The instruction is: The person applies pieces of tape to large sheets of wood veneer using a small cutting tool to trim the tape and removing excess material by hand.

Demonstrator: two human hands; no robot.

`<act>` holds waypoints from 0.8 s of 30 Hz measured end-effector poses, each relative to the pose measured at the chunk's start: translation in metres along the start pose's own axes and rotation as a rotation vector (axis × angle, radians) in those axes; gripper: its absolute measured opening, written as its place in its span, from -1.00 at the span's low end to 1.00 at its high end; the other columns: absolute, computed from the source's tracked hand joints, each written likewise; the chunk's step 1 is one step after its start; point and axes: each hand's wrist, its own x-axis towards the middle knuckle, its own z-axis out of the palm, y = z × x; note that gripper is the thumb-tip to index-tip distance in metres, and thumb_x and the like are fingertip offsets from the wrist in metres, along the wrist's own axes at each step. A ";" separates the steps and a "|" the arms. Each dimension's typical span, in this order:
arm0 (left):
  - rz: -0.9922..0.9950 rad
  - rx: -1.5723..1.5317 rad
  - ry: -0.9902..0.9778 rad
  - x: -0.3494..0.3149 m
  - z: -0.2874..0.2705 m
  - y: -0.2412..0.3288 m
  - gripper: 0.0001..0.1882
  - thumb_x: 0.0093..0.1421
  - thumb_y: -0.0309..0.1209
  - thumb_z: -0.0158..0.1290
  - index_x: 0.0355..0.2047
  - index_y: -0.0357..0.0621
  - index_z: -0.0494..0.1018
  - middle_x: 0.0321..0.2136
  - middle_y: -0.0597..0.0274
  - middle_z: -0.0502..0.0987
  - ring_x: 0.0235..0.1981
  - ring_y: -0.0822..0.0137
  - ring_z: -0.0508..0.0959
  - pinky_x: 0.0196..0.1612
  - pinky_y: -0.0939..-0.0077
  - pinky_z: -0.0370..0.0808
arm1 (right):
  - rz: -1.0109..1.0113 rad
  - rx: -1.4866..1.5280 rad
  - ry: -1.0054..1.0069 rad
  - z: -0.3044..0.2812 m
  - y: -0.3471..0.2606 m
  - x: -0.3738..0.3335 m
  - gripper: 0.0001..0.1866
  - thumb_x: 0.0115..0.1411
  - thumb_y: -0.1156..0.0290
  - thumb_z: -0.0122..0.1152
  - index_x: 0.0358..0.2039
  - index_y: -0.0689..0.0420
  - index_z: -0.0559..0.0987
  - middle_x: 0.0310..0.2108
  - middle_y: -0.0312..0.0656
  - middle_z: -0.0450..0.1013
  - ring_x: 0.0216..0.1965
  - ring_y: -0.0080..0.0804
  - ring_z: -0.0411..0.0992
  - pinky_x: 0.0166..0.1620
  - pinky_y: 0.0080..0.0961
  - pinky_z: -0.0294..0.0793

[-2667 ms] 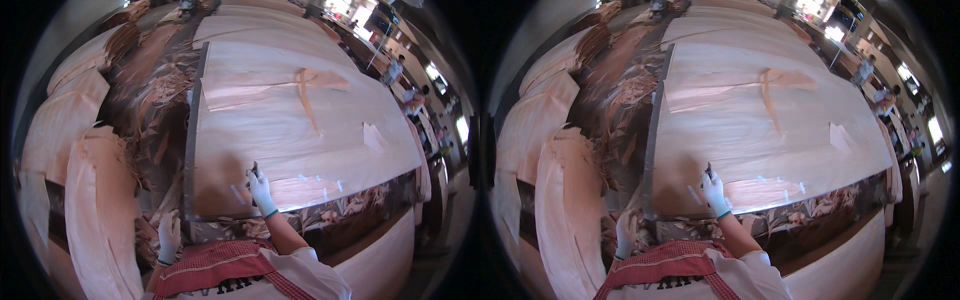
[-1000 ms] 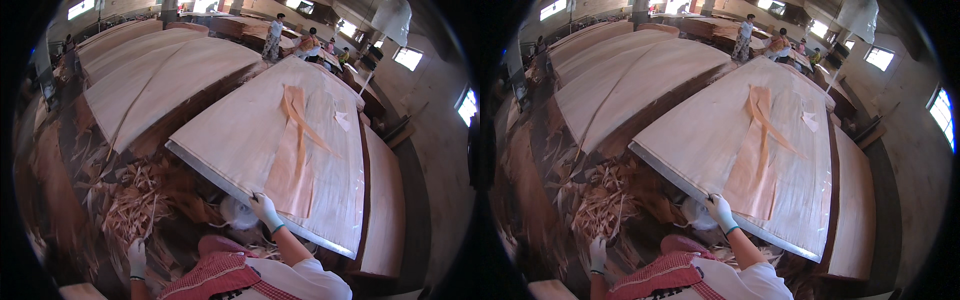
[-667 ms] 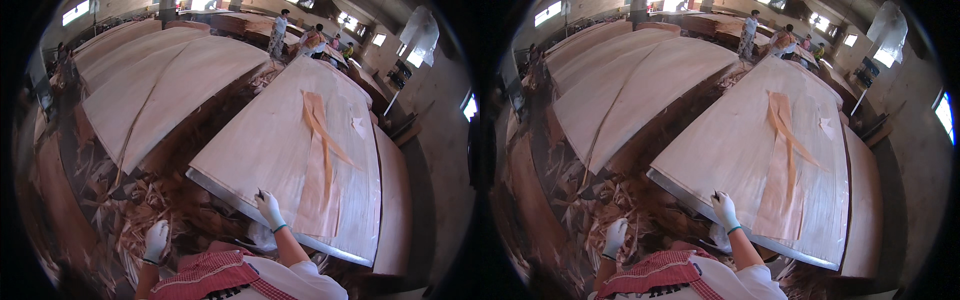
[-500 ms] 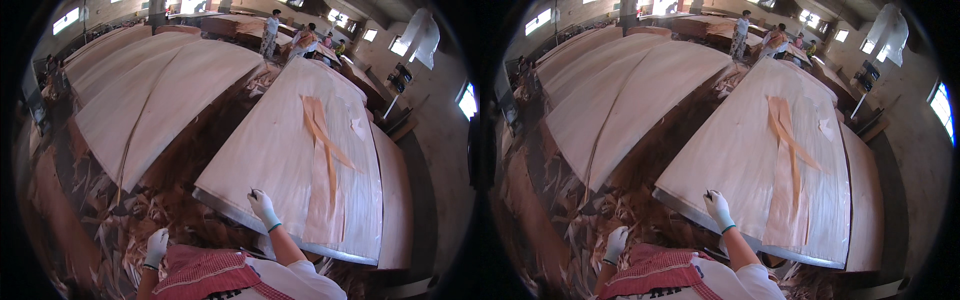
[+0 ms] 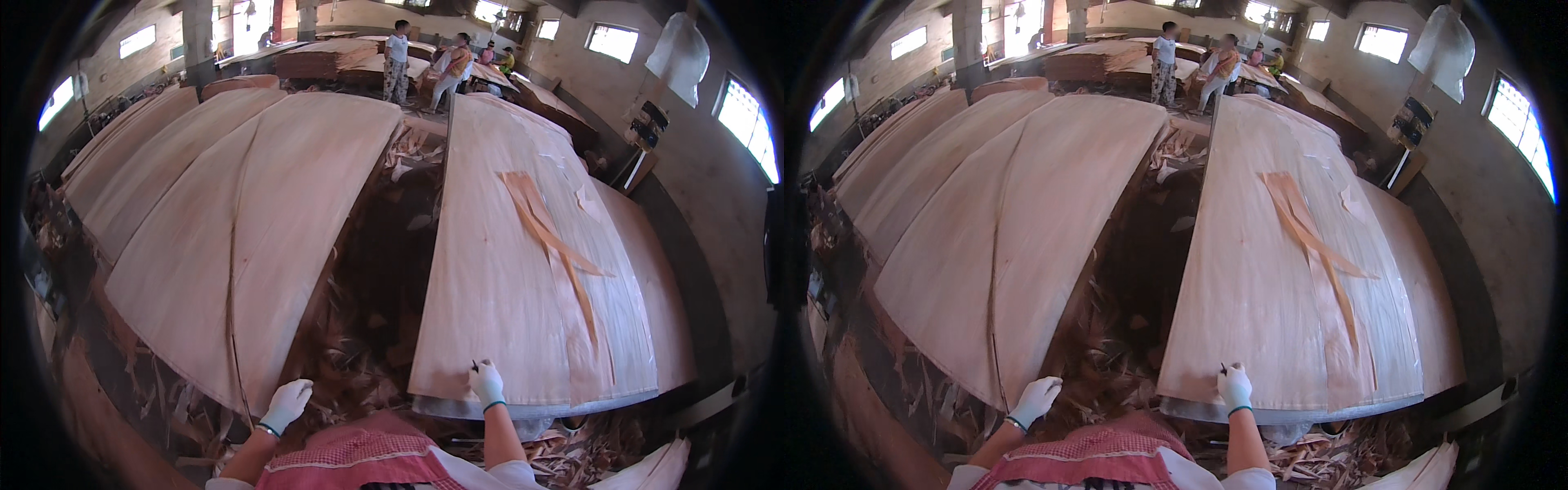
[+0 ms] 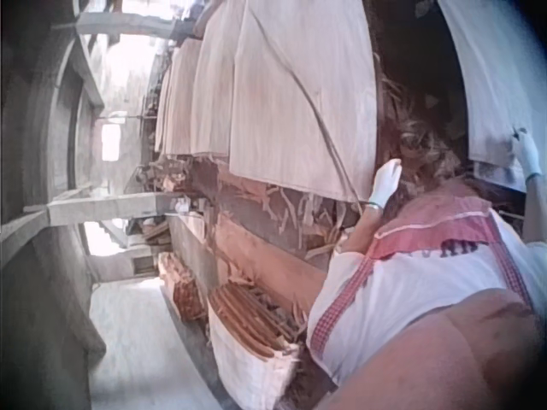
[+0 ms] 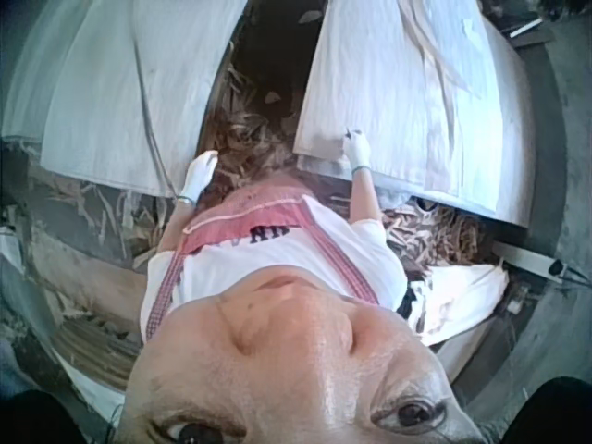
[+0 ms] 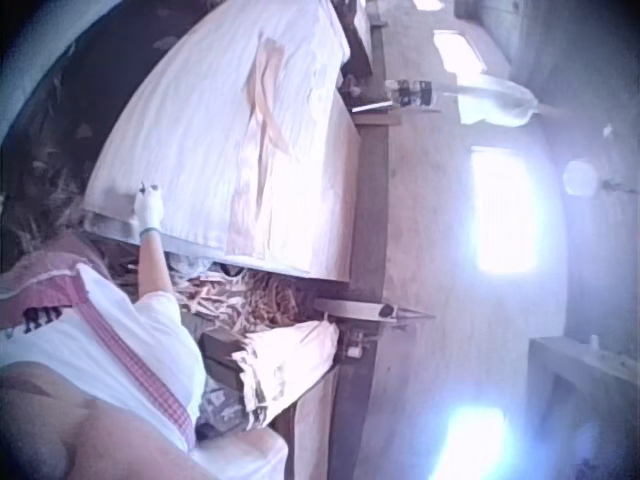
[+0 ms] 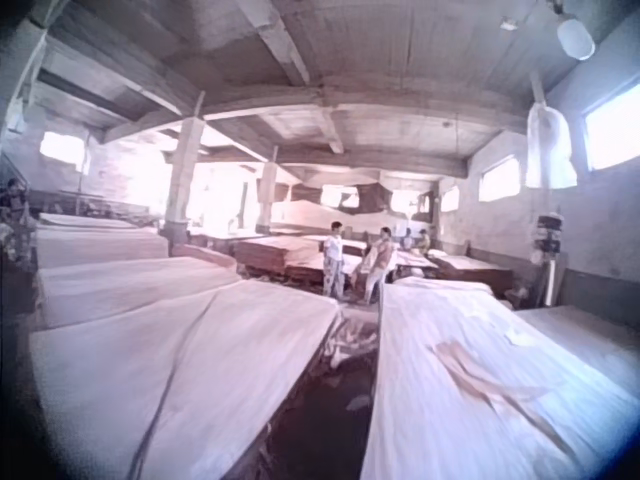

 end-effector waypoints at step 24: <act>0.748 0.152 -0.639 0.485 0.052 0.136 -0.69 0.25 -0.21 -0.10 -0.16 -0.11 0.50 -0.23 -0.03 0.57 -0.18 -0.06 0.55 -0.11 0.08 0.49 | 0.317 -0.057 -0.102 0.019 -0.040 0.016 -0.70 0.07 0.20 0.21 -0.28 0.12 0.63 0.31 0.22 0.04 -0.27 0.10 0.55 -0.16 -0.10 0.55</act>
